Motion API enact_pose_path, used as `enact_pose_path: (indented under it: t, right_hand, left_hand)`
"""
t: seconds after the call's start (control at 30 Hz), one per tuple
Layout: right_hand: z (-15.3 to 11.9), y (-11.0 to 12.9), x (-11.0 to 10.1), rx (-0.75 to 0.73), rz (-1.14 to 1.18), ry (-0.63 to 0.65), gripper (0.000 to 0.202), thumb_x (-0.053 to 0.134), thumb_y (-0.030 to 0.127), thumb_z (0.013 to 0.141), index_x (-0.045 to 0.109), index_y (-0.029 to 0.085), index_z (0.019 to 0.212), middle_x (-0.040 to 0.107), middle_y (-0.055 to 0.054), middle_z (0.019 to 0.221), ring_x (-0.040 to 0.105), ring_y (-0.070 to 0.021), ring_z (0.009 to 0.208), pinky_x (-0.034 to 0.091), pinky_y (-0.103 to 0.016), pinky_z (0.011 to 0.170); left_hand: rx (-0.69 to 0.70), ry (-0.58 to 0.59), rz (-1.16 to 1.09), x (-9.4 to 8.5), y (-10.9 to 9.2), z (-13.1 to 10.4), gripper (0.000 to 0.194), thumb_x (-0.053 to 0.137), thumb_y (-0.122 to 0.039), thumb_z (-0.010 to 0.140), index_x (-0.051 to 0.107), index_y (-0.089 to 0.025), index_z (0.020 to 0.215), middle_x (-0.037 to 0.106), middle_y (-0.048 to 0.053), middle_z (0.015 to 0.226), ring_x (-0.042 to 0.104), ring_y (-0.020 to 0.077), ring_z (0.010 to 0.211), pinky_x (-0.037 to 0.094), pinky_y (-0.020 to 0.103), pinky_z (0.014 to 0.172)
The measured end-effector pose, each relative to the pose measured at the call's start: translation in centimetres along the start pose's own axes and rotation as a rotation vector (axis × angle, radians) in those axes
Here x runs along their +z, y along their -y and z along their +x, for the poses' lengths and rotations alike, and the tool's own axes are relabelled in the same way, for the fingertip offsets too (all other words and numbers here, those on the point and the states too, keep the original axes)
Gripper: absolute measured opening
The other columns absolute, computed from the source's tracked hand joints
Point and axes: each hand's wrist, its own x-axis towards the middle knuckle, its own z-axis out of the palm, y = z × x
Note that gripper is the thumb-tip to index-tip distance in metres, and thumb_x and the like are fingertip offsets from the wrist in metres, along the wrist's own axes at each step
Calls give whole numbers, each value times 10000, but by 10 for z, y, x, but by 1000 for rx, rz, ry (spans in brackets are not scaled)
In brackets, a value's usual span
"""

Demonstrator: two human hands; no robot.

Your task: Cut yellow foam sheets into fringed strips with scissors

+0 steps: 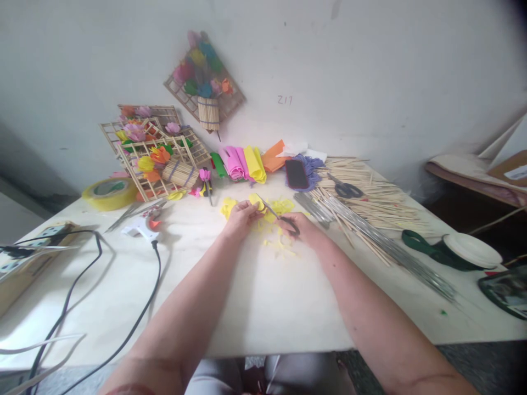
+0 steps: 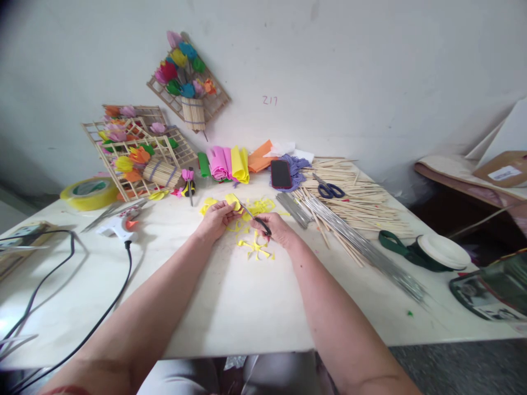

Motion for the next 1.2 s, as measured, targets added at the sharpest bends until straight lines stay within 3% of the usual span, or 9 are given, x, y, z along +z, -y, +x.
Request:
enact_pose_path:
  t: [0.47, 0.77, 1.2]
  right_hand:
    - [1, 2, 2, 14, 17, -4, 305, 623, 429, 647, 565, 140, 723, 425, 66, 437, 350, -44, 338, 290, -170, 319]
    - [3, 3, 1, 6, 35, -13, 269, 610, 408, 634, 580, 146, 685, 407, 64, 414, 323, -47, 319, 239, -184, 299]
    - [9, -6, -1, -15, 18, -21, 274, 643, 401, 620, 598, 142, 696, 403, 72, 391, 310, -45, 302, 209, -192, 293]
  left_hand:
    - [-25, 51, 10, 0, 0, -2, 223, 712, -240, 606, 519, -128, 586, 578, -7, 554, 552, 87, 523, 461, 240, 610]
    - [-41, 37, 25, -1, 0, -1, 224, 707, -241, 608, 514, -131, 574, 538, -19, 516, 539, 87, 512, 455, 245, 617]
    - [-8, 46, 10, -1, -1, -1, 197, 690, -265, 629, 546, -132, 604, 604, 19, 599, 581, 116, 575, 467, 258, 630]
